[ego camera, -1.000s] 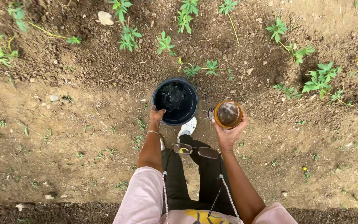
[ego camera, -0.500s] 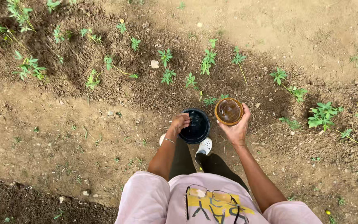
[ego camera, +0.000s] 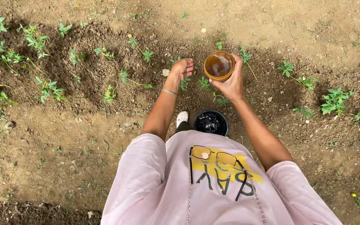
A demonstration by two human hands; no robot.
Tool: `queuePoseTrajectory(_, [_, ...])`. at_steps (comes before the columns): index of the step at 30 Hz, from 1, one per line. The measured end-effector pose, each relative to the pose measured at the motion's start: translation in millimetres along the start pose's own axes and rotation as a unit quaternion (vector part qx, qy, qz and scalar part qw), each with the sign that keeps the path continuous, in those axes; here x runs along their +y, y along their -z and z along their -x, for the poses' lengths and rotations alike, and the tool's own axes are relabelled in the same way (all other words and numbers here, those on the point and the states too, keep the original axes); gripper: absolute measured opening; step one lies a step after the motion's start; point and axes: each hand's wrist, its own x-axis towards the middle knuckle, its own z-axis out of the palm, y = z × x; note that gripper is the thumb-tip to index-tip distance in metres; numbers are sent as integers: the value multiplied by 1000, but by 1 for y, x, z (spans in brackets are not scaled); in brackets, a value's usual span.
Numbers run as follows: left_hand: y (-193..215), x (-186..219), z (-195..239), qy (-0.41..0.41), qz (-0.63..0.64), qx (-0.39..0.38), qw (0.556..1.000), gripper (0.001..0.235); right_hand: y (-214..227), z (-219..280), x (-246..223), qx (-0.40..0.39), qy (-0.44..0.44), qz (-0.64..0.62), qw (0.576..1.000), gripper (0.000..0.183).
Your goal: The person carries a black bucket containing a small container, then repeatedly scoops water from the bucket and pours it onto small plants in a garden bed. The person refills the small container from the bucket multiple times and continues watering different plants along the row.
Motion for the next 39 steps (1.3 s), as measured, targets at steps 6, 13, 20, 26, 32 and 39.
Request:
queuePoseTrajectory(6, [0,41,-41,16,26,-62,998,13,-59,-36,-6,-12,-2,39,999,104])
queuePoseTrajectory(13, [9,59,-58,1,74,8,997,17,-102,-61,-11,-37,0,118,992,106])
queuePoseTrajectory(20, [21,73,-69,-54,103,41,992,11,-116,-79,-19,-57,-46,160,984,112])
queuePoseTrajectory(26, [21,69,-77,-145,47,36,988,18,-119,-89,-23,-47,-54,159,985,109])
queuePoseTrajectory(32, [24,66,-78,-151,-30,41,987,35,-116,-89,-27,-36,-52,149,987,109])
queuePoseTrajectory(39, [35,57,-72,-107,-66,18,992,41,-108,-80,-24,-72,-55,161,983,117])
